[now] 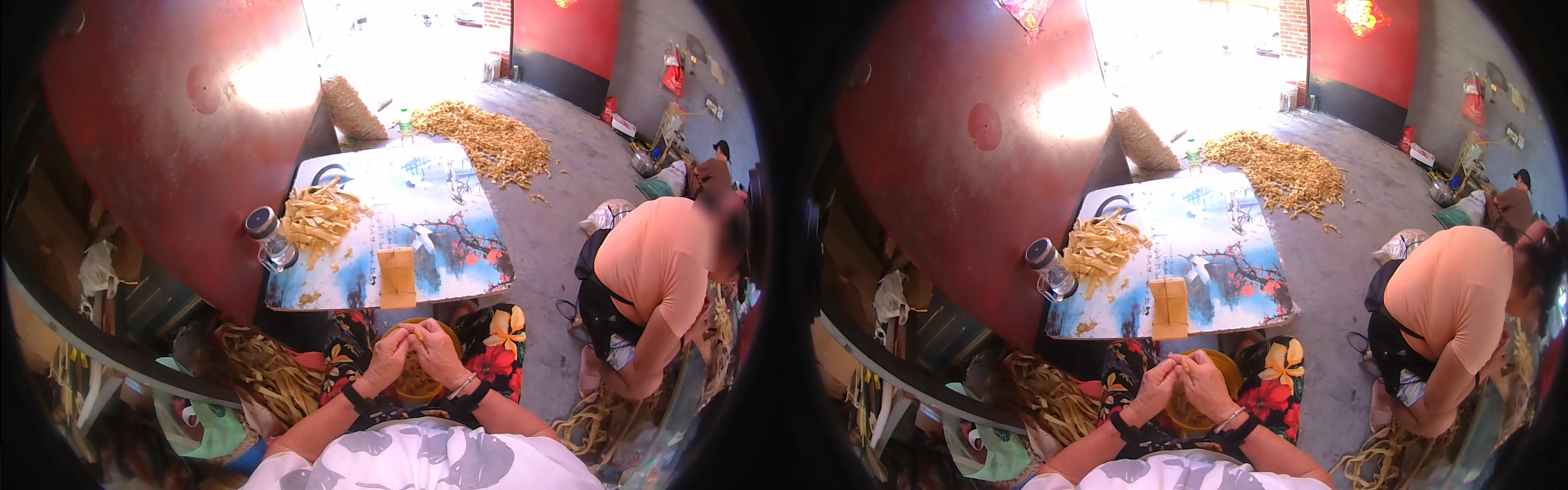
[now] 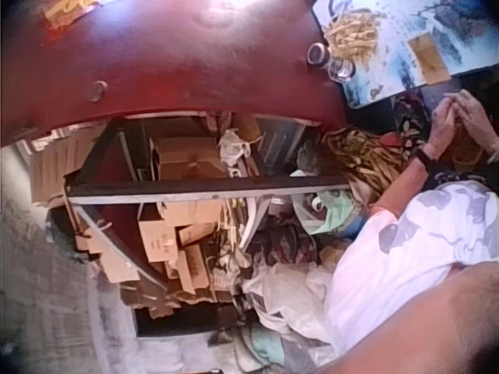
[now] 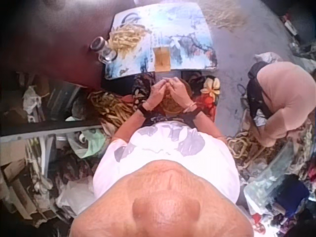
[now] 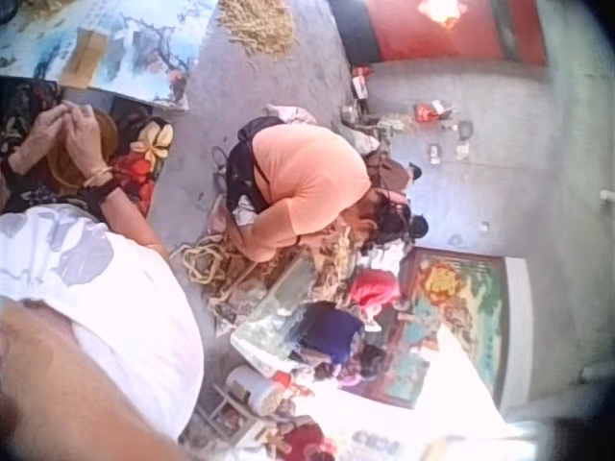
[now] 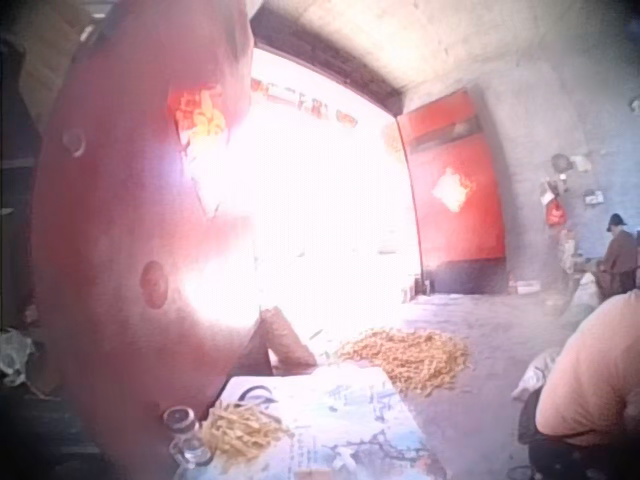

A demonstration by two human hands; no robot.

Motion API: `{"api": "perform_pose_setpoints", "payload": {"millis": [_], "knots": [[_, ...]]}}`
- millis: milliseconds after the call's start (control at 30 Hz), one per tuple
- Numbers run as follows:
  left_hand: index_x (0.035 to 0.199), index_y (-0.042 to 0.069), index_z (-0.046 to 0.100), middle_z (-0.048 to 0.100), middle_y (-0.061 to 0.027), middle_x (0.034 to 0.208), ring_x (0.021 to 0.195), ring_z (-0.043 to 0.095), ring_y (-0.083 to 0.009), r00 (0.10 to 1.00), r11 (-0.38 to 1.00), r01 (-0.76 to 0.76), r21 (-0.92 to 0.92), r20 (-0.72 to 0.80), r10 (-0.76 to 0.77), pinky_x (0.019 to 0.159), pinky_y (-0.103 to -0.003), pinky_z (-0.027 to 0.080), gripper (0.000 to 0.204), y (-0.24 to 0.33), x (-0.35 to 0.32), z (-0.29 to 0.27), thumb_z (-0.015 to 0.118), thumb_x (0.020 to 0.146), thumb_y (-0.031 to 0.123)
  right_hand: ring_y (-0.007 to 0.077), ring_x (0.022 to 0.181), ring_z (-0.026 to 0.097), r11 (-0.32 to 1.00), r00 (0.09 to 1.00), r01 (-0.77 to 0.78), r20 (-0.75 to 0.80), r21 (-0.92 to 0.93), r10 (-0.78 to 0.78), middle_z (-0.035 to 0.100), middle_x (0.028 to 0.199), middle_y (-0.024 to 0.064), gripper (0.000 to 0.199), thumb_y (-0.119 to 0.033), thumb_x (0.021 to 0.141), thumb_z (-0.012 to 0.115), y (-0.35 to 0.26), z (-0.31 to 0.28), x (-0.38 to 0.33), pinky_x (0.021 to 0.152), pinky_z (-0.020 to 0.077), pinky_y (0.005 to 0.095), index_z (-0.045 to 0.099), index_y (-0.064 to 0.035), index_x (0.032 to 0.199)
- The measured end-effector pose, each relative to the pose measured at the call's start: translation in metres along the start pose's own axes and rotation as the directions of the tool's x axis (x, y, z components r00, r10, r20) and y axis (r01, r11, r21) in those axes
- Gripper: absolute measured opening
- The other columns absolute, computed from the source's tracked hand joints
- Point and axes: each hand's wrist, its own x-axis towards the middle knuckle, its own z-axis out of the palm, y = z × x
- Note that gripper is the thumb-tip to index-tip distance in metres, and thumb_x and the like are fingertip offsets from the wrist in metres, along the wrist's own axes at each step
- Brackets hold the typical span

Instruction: The person folds and sorts corn husks by hand, using a small wooden stand on a table and a yellow bucket for the finished items.

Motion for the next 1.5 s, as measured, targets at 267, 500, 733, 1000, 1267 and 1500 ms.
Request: {"api": "perform_pose_setpoints", "payload": {"millis": [267,500,733,1000,1267,1500], "knots": [[0.094,0.006,0.067,0.069,-0.0075,0.092,0.084,0.067,-0.0195,0.577,0.212,0.756,-0.62,0.477,-0.663,0.073,-0.034,0.054,0.029,-0.04,-0.021,-0.018,0.061,0.101,0.033,0.0376,0.081,0.067,0.967,0.98,0.178,-0.051,-0.18,-0.19,0.066,0.088,0.0178,0.014,-0.01,0.09,0.064,-0.007,0.005,-0.021,0.07,0.0543,0.0433,0.066,-0.0044,0.102],[0.105,0.003,0.066,0.069,-0.0052,0.096,0.084,0.066,-0.0165,0.656,0.321,0.736,-0.596,0.508,-0.558,0.077,-0.03,0.053,0.015,-0.049,-0.021,-0.013,0.065,0.098,0.017,0.0402,0.079,0.068,0.988,0.994,0.105,0.052,-0.115,-0.1,0.066,0.085,0.0232,0.011,-0.01,0.095,0.06,-0.011,0.015,-0.04,0.067,0.0555,0.0406,0.062,-0.0012,0.102],[0.106,0.005,0.065,0.069,-0.0046,0.094,0.084,0.066,-0.0142,0.54,-0.238,0.718,-0.654,0.74,-0.402,0.078,-0.029,0.055,0.01,-0.108,-0.043,-0.012,0.062,0.098,0.01,0.0359,0.082,0.07,0.987,0.98,0.157,0.117,0.036,-0.161,0.069,0.088,0.0192,0.013,-0.01,0.098,0.059,-0.006,0.01,-0.04,0.07,0.0559,0.0348,0.065,-0.0015,0.106],[0.105,-0.002,0.061,0.069,-0.0098,0.097,0.088,0.069,-0.019,0.556,-0.097,0.7,-0.707,0.626,-0.547,0.08,-0.03,0.059,0.01,-0.076,-0.049,-0.004,0.06,0.097,0.003,0.0361,0.085,0.07,0.968,0.953,0.25,0.177,0.006,-0.247,0.069,0.091,0.019,0.014,-0.005,0.091,0.063,0.002,0.013,-0.05,0.074,0.0579,0.037,0.065,-0.0036,0.104],[0.116,-0.001,0.064,0.068,-0.0071,0.1,0.088,0.067,-0.0183,0.644,0.226,0.719,-0.657,0.509,-0.571,0.075,-0.032,0.057,0.026,-0.078,-0.041,-0.01,0.06,0.101,0.019,0.0337,0.086,0.071,0.976,0.959,0.2,0.223,-0.083,-0.177,0.071,0.094,0.0176,0.014,-0.005,0.092,0.063,-0.003,0.009,-0.05,0.077,0.0587,0.0373,0.066,-0.0012,0.105],[0.11,0.003,0.067,0.069,-0.0079,0.084,0.069,0.068,-0.0193,0.828,0.881,0.46,0.106,0.307,-0.469,0.062,-0.032,0.055,0.026,-0.047,-0.034,-0.024,0.063,0.096,0.024,0.0354,0.095,0.068,0.924,0.945,0.327,0.07,-0.2,-0.32,0.068,0.106,0.019,0.012,-0.004,0.091,0.063,-0.011,0.004,-0.04,0.081,0.0575,0.0394,0.065,-0.0002,0.102]]}}
